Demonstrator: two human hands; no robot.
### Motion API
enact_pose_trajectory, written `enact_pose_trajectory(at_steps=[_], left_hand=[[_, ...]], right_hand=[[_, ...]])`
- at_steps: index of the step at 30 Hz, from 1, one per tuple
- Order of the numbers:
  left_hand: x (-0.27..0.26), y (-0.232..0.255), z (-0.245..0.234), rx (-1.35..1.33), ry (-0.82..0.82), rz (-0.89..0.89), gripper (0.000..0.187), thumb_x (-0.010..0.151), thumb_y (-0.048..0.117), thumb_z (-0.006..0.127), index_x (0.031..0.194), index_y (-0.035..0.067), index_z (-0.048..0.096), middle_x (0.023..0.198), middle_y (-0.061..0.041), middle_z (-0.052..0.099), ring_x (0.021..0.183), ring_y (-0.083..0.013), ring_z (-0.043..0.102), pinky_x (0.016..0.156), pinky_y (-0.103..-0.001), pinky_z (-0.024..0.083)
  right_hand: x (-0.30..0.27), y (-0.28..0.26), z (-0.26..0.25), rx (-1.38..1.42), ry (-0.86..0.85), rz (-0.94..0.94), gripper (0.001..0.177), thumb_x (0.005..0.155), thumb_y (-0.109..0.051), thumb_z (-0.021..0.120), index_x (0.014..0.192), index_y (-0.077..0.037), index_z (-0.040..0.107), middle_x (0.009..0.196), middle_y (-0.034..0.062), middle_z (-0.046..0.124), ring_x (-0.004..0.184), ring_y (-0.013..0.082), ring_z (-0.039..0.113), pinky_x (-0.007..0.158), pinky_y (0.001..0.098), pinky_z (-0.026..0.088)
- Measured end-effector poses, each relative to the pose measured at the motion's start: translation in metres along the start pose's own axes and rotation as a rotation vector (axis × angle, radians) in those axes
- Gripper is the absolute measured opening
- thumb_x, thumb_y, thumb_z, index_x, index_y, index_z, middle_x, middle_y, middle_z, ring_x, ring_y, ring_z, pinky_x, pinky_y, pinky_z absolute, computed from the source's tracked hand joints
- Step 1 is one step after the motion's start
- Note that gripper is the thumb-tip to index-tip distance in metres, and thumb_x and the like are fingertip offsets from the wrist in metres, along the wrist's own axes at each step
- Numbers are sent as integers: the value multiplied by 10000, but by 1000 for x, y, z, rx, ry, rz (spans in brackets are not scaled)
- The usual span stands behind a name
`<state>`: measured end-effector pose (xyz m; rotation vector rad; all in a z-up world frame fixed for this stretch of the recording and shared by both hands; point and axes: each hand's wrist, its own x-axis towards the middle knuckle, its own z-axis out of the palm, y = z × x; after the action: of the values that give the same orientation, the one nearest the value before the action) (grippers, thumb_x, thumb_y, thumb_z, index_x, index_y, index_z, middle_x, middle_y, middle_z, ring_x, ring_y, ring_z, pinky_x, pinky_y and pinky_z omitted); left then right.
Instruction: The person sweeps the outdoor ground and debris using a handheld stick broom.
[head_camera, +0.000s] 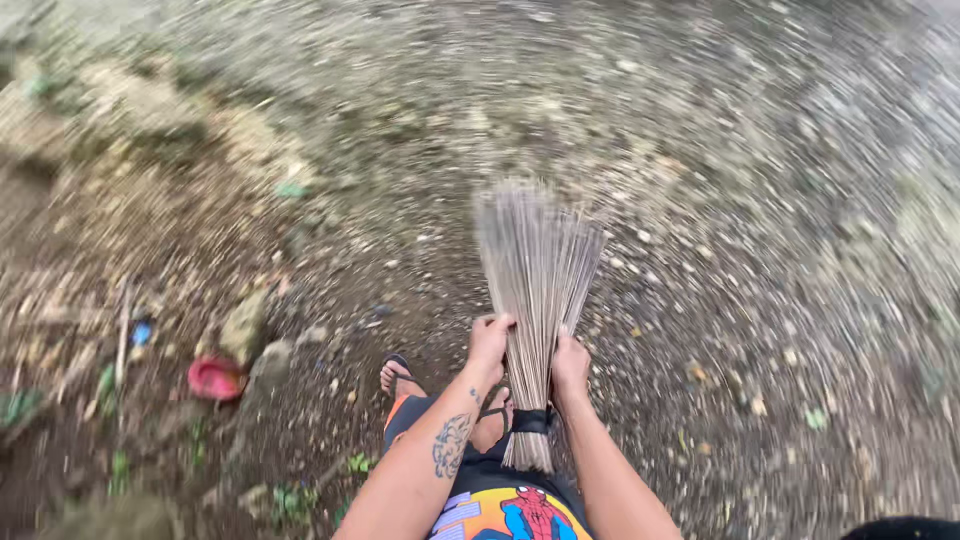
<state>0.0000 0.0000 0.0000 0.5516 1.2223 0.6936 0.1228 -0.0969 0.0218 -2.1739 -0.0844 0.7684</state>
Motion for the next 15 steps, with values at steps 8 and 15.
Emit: enact_pose_trajectory(at_steps=[8, 15], left_hand=[[11, 80, -107, -356, 111, 11, 307, 903, 227, 721, 1018, -57, 737, 871, -120, 754, 715, -222, 699, 664, -378, 560], [4, 150, -226, -289, 460, 246, 286, 852, 202, 744, 990, -49, 758, 886, -135, 771, 736, -211, 704, 665, -367, 556]], right_hand=[[-44, -56, 127, 145, -646, -133, 383, 955, -278, 678, 944, 99, 742, 875, 122, 740, 743, 172, 645, 669, 331, 528], [-143, -123, 228, -194, -782, 29, 499, 998, -405, 606, 1088, 76, 702, 835, 113, 689, 591, 204, 551, 534, 402, 390]])
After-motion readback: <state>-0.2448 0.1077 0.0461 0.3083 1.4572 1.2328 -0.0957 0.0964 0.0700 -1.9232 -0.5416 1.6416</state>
